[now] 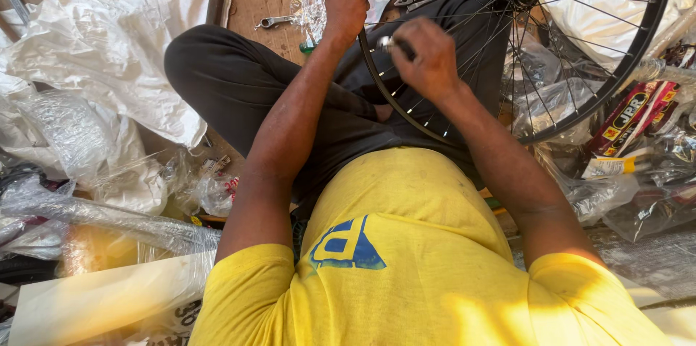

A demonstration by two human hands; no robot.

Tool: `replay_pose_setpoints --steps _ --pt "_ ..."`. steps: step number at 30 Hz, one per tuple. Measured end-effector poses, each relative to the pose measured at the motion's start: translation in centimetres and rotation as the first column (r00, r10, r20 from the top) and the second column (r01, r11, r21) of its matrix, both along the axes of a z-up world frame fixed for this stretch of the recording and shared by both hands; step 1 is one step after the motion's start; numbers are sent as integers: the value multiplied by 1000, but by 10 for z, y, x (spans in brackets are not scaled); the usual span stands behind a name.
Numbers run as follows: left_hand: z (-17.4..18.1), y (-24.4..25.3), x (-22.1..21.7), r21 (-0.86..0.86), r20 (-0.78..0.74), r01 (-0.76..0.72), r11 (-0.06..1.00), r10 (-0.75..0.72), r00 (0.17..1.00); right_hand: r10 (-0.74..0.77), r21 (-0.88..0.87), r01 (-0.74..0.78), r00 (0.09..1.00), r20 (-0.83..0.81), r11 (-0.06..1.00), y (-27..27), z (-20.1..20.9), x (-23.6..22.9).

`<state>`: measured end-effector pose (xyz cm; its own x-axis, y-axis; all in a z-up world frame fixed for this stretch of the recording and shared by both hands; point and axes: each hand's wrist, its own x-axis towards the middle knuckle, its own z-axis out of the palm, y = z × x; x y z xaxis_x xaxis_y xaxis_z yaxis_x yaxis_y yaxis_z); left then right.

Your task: The person sits on the floor and uses a spoke wrench to tighten the nipples on a bicycle wheel. They systematically rotate the wheel and adjust the spokes to ensure proper tension.

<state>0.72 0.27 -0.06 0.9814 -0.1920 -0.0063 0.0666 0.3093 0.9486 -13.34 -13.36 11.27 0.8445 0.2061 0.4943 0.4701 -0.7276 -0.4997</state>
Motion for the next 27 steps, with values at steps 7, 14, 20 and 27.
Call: replay_pose_setpoints --steps 7,14,20,27 --pt "-2 1 -12 -31 82 -14 999 17 997 -148 -245 149 989 20 958 -1 11 25" --pt "4 9 -8 -15 -13 20 1000 -20 1000 -39 -166 -13 950 -310 986 10 5 30" --pt "8 7 1 45 173 7 999 -14 985 56 -174 -140 907 -416 975 10 7 25" --pt "21 3 -5 49 130 -33 998 26 991 34 -209 -73 983 -183 975 16 13 9"
